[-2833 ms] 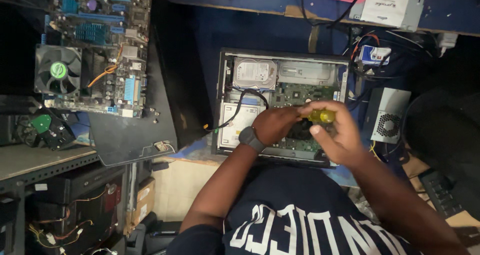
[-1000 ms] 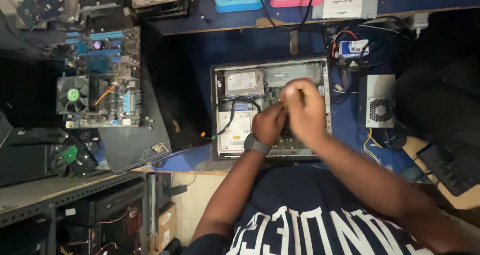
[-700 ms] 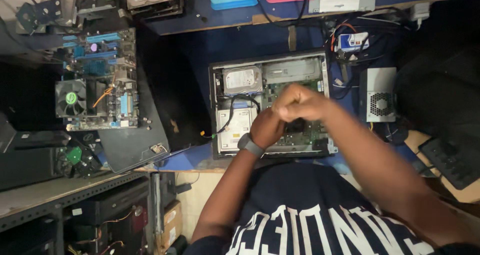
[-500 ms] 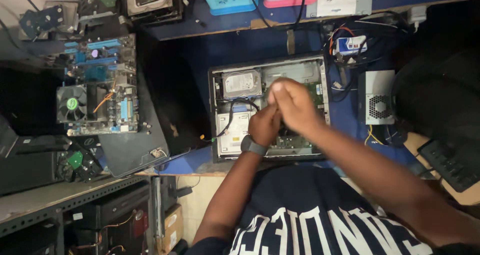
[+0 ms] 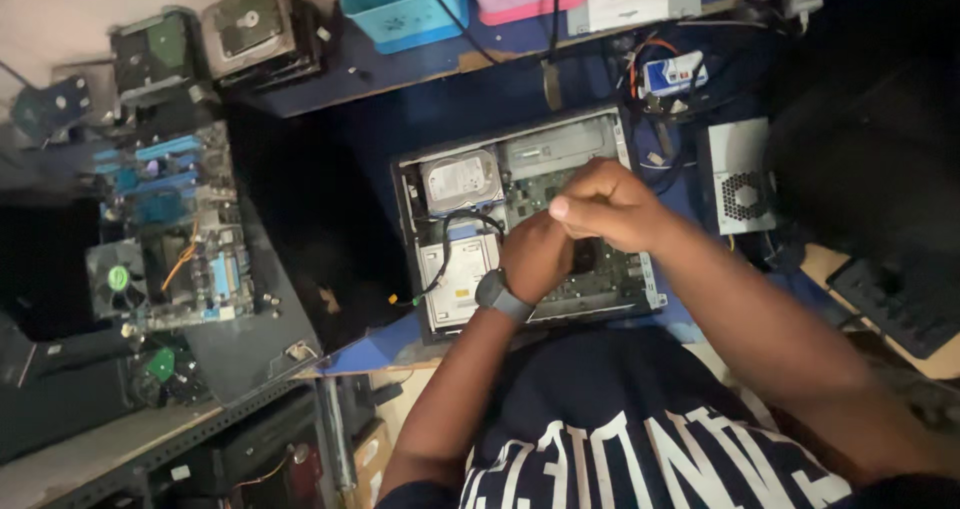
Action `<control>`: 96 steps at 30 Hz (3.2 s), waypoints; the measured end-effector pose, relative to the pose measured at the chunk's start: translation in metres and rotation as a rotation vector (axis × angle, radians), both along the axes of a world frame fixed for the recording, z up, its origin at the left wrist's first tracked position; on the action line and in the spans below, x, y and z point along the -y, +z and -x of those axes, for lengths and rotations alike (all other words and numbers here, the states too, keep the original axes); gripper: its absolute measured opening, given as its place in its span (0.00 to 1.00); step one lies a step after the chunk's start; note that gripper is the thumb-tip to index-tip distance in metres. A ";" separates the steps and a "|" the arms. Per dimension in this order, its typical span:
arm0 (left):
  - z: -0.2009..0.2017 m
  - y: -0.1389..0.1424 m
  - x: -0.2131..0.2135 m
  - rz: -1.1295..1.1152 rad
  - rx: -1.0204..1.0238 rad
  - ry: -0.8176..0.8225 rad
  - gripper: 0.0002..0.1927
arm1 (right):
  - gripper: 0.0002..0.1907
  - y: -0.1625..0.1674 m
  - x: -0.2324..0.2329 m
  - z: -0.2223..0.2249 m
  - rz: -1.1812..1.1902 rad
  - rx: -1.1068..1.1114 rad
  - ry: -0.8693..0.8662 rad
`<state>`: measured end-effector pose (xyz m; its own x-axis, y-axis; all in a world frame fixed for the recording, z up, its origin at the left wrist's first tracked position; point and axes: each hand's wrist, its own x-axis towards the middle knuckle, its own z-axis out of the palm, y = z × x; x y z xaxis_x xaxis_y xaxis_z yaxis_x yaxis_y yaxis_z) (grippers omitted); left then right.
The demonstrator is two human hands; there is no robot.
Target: The person uses a yellow screwdriver to remove screws from a CPU fan and then detaches the fan from the motherboard inside an open desktop case. They then pick up a power supply unit and unscrew its mounting screws.
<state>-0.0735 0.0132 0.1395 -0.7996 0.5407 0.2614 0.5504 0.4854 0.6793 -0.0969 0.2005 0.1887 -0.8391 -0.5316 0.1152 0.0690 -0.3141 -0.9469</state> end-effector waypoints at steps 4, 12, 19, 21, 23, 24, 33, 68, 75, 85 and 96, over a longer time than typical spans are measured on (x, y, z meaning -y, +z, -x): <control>0.007 0.002 -0.015 -0.027 0.020 -0.039 0.06 | 0.26 0.008 -0.013 -0.007 -0.010 -0.121 -0.099; 0.006 -0.015 -0.022 0.075 0.075 -0.061 0.07 | 0.25 0.002 -0.019 -0.011 0.050 0.022 -0.080; 0.004 -0.017 -0.021 0.054 0.085 -0.084 0.09 | 0.25 -0.003 -0.020 -0.012 0.101 0.090 -0.067; 0.004 -0.018 -0.021 0.058 0.091 -0.086 0.09 | 0.24 -0.005 -0.021 -0.013 0.080 0.092 -0.080; 0.004 -0.021 -0.022 0.073 0.086 -0.095 0.08 | 0.24 -0.008 -0.022 -0.013 0.081 0.097 -0.084; 0.004 -0.023 -0.022 0.083 0.089 -0.091 0.09 | 0.25 -0.010 -0.022 -0.013 0.093 0.102 -0.082; 0.003 -0.055 -0.013 0.010 0.084 -0.023 0.05 | 0.23 0.003 -0.020 -0.004 -0.051 0.056 -0.046; -0.002 -0.048 -0.039 -0.140 0.008 -0.114 0.10 | 0.21 -0.010 -0.030 -0.012 -0.050 0.081 0.008; 0.003 -0.050 -0.055 -0.166 -0.068 0.119 0.09 | 0.16 0.015 0.044 -0.044 -0.402 -0.200 -1.073; 0.002 -0.053 -0.053 0.042 -0.346 0.013 0.08 | 0.29 0.016 -0.035 -0.013 -0.011 0.008 -0.120; 0.002 -0.058 -0.056 0.135 -0.396 0.065 0.09 | 0.16 0.002 0.049 -0.048 -0.316 -0.377 -1.172</control>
